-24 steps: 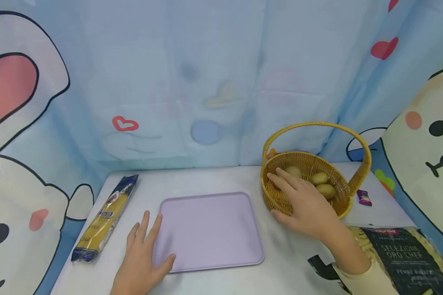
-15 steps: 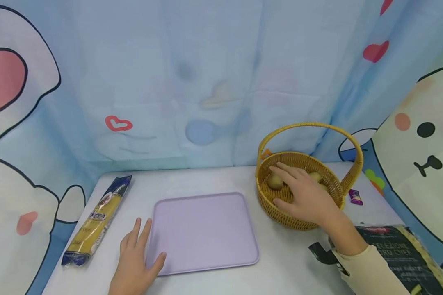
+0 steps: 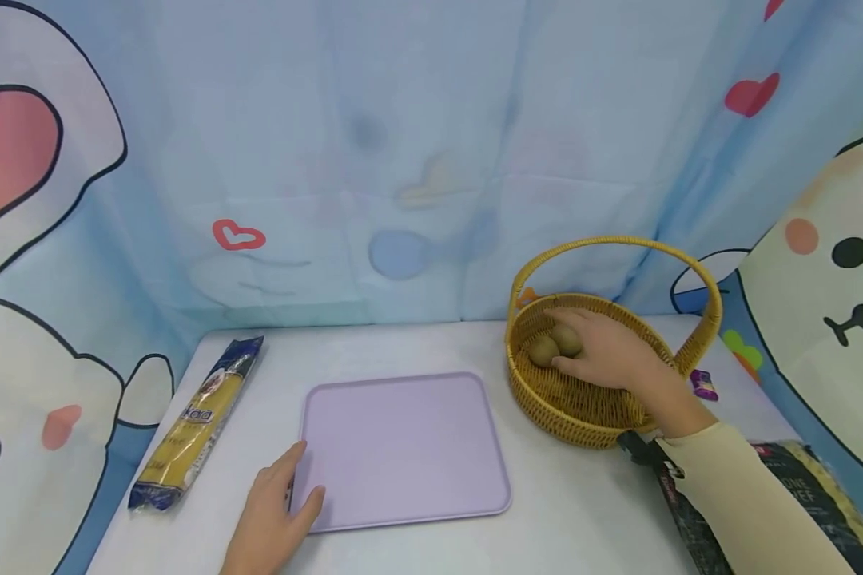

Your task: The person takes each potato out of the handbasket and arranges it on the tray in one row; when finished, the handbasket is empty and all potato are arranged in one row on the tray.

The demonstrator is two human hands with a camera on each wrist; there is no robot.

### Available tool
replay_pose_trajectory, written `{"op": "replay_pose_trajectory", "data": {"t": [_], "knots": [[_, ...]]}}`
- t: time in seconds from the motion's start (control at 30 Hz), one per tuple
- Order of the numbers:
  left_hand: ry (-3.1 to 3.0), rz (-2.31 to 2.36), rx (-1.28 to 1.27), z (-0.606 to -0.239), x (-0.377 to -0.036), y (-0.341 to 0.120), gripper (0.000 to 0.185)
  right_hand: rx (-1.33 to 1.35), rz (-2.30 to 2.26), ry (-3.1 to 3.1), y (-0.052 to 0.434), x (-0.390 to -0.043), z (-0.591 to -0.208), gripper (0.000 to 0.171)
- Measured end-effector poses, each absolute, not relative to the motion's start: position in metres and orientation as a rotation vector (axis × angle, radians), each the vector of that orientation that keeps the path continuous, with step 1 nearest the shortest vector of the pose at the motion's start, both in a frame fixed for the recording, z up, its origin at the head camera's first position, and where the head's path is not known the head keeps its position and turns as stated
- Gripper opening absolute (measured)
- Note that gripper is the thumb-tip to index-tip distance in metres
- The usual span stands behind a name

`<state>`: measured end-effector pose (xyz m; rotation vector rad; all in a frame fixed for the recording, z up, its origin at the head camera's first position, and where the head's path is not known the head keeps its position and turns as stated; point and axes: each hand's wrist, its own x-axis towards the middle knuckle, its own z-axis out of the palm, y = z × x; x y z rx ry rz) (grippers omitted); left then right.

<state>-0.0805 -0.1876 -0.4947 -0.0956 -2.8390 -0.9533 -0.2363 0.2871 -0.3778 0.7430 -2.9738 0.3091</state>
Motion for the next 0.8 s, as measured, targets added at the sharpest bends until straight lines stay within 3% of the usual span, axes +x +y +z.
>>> {"op": "replay_pose_trajectory", "data": {"t": [0.4, 0.8], "knots": [[-2.813, -1.189, -0.007, -0.504, -0.088, -0.194, 0.052, 0.817, 0.439, -3.184, 0.290, -0.278, -0.389, 0.064], [-2.846, -1.281, 0.042, -0.509, -0.092, -0.199, 0.051, 0.795, 0.486, -3.327, 0.276, -0.295, -0.412, 0.054]]}}
